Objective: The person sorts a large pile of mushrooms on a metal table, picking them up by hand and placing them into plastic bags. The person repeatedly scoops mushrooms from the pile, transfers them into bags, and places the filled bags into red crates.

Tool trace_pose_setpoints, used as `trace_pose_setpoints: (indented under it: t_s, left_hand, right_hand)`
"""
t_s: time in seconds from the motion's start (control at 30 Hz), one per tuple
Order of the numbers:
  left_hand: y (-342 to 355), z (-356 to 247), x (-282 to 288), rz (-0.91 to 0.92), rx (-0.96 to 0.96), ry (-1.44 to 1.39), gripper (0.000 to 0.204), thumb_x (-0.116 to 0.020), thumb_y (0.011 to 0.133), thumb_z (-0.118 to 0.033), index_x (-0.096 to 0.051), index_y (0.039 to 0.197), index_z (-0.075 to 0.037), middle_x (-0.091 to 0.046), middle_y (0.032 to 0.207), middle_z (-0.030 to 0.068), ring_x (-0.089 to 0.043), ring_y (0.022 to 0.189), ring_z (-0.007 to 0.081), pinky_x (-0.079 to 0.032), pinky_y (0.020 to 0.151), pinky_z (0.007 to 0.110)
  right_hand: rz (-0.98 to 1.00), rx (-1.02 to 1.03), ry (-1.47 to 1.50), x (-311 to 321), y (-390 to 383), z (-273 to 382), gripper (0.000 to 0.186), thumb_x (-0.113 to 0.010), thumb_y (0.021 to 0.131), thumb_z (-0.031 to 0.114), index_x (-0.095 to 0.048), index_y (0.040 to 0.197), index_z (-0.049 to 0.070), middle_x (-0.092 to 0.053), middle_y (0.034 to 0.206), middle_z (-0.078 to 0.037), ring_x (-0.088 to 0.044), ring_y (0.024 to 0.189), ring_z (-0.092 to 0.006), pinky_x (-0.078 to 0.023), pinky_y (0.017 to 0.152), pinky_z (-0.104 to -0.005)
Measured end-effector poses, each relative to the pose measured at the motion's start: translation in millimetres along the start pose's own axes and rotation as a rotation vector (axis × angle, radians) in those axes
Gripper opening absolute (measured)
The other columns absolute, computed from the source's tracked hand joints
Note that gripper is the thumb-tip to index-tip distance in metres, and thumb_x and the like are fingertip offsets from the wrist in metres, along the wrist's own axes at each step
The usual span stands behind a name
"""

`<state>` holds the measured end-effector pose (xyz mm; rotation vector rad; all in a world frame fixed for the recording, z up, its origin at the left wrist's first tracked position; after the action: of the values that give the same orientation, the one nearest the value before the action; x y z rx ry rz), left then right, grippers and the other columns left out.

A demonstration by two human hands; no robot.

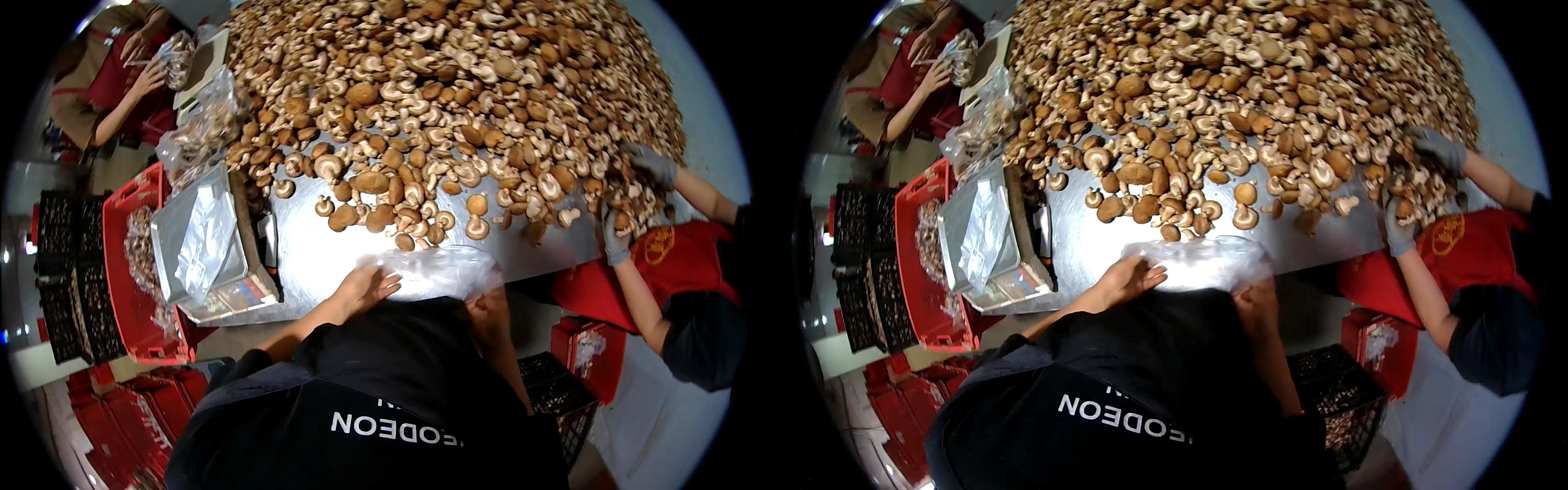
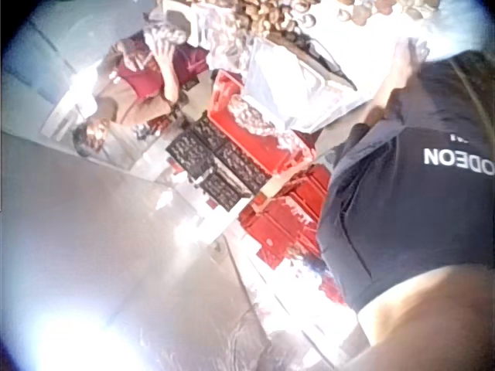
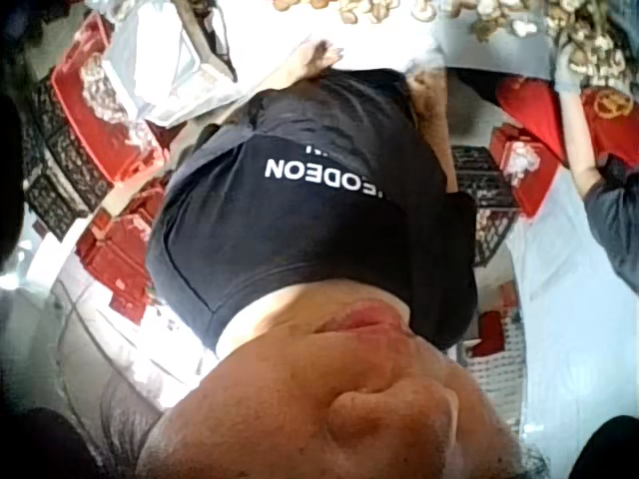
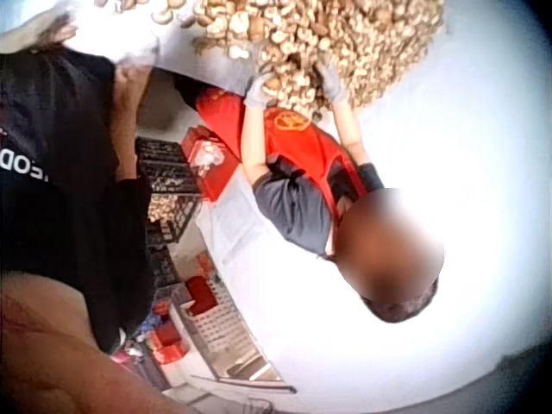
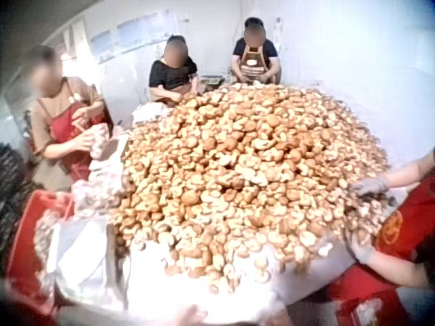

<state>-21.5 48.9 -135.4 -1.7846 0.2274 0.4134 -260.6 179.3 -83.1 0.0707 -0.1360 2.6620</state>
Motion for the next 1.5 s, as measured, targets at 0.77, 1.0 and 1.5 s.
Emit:
trace_pose_setpoints:
  t_s: [0.77, 1.0, 1.5]
  left_hand:
    - [36, -343, -33, -0.315, -0.55, 1.221, 0.06, -0.059, 0.081, -0.057, -0.057, 0.121, -0.013, -0.057, 0.117, 0.0158, -0.052, 0.112, 0.0267, -0.048, 0.088, 0.037]
    - [27, -269, -75, 0.31, -0.195, 1.321, 0.047, -0.056, 0.083, -0.055, -0.059, 0.106, -0.014, -0.059, 0.114, 0.0076, -0.055, 0.108, 0.0205, -0.048, 0.088, 0.035]
    - [-120, -131, -51, 0.303, -0.866, 0.557, 0.096, -0.069, 0.075, 0.001, -0.006, 0.146, -0.009, -0.026, 0.146, 0.0147, -0.03, 0.131, 0.0217, -0.031, 0.103, 0.035]
  right_hand:
    - [0.242, -0.333, -0.772, -160, 297, 58, 0.065, -0.042, 0.09, 0.052, -0.048, 0.119, -0.006, -0.058, 0.109, -0.029, -0.057, 0.097, -0.0435, -0.044, 0.089, -0.0452]
    - [0.217, -0.262, -0.649, -163, 284, 41, 0.078, -0.063, 0.08, 0.044, -0.03, 0.131, -0.005, -0.048, 0.123, -0.028, -0.049, 0.113, -0.0395, -0.041, 0.093, -0.042]
    - [0.624, 0.168, -0.716, -172, 117, 144, 0.054, -0.071, 0.071, 0.015, -0.051, 0.12, 0.004, -0.056, 0.111, -0.016, -0.055, 0.099, -0.0293, -0.044, 0.087, -0.0375]
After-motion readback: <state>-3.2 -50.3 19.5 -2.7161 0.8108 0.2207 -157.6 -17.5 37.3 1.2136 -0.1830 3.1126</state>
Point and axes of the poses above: each hand's wrist, its own y-axis towards the middle knuckle, its own x-axis out of the back of the hand, z = x × y, the point moved 8 cm from there along y, towards the middle knuckle
